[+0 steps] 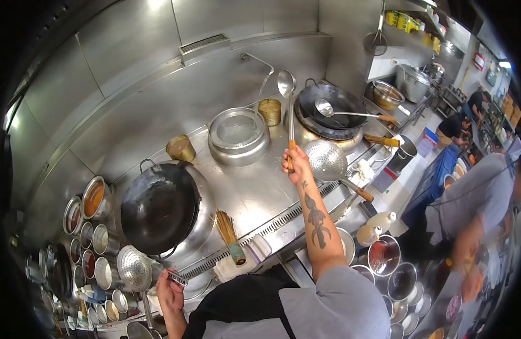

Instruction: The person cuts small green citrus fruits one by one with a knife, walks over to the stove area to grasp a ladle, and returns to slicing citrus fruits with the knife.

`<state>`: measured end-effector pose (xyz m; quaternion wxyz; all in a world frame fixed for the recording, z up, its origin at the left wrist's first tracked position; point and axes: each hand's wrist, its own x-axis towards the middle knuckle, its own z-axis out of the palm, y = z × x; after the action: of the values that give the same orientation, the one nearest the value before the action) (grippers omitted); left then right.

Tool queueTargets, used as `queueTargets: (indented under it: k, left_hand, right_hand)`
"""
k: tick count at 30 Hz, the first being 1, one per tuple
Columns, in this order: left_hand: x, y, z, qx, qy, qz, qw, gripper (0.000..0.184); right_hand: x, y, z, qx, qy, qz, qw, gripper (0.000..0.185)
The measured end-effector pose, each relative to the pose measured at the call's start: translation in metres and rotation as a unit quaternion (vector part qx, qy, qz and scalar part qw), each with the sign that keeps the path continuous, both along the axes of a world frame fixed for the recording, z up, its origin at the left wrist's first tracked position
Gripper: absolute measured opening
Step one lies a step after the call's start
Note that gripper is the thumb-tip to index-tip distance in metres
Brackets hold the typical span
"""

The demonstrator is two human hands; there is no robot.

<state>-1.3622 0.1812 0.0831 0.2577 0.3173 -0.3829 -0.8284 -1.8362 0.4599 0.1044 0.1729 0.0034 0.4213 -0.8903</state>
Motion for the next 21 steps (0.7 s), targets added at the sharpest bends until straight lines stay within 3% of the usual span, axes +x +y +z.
queueTargets:
  k: [7,12,14,16,21]
  left_hand:
    - [-0.006,0.015,-0.001,-0.001,-0.006,0.001,1.0,0.023]
    - [-0.028,0.023,-0.001,-0.002,-0.007,-0.003,1.0,0.022]
    - [-0.034,0.02,-0.008,-0.007,0.018,-0.017,1.0,0.02]
    - [-0.036,0.006,-0.025,0.002,0.021,-0.067,0.998,0.021]
    - [-0.062,0.015,-0.014,-0.007,-0.007,-0.092,0.996,0.024]
  right_hand:
    - [-0.034,-0.03,0.037,0.017,0.032,0.12,0.992,0.021]
    - [0.002,-0.024,0.048,0.073,0.055,0.119,0.989,0.031]
    - [0.027,-0.025,0.007,0.056,0.127,0.125,0.982,0.038]
    - [0.069,-0.02,-0.024,0.068,0.127,0.136,0.98,0.052]
    - [0.162,-0.002,-0.089,0.175,0.057,0.185,0.965,0.055]
